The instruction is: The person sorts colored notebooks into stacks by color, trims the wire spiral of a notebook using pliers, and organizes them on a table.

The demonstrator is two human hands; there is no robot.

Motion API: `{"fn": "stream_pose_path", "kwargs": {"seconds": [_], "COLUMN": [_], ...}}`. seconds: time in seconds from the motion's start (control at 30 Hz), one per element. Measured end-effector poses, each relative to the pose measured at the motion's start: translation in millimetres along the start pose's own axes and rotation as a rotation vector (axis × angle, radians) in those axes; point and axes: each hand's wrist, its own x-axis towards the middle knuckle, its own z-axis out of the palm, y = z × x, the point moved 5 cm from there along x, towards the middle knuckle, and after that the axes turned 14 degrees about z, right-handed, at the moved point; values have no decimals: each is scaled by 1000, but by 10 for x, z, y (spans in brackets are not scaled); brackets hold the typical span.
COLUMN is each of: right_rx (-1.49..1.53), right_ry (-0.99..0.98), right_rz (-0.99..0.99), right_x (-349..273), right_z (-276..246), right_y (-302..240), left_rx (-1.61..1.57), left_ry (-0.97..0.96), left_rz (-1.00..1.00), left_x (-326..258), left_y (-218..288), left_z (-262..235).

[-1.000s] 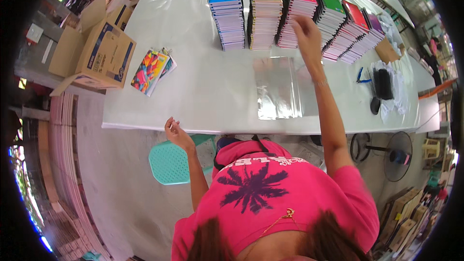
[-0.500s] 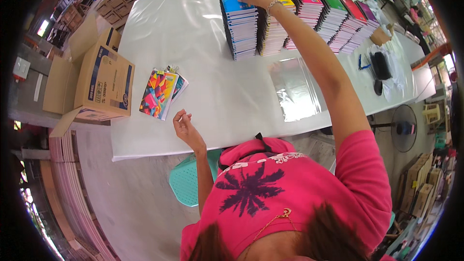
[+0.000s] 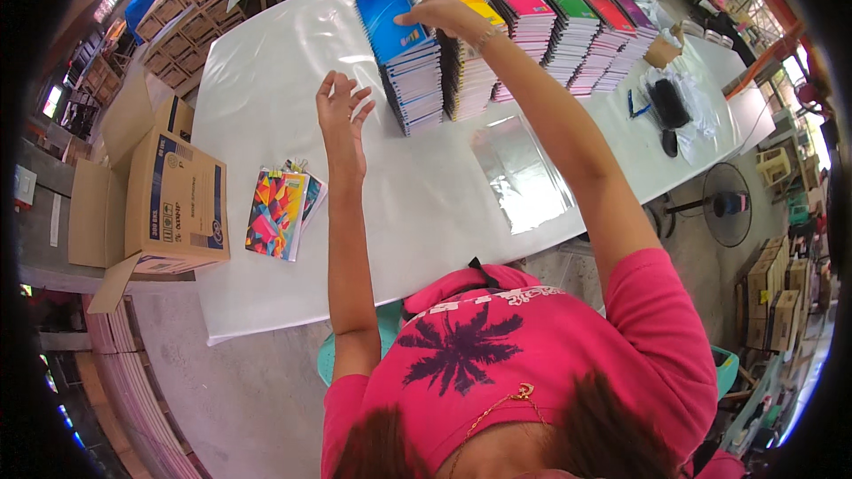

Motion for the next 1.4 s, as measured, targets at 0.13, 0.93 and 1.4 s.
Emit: {"fn": "stream_pose_path", "kwargs": {"seconds": [0.13,0.93,1.4], "right_rx": [203,-85,-157], "right_ry": [-263,126,231], "right_rz": [-23,-154,-270], "right_x": [-660,182,-326], "right_z": [89,-1001,-1314], "right_y": [-93,665,999], "left_rx": [-107,-278,-290], "left_ry": [-129,113,111], "left_rz": [-132,-196,-229], "left_x": [9,-560,-667], "left_y": [61,-671,-847], "left_z": [252,996,1487]}}
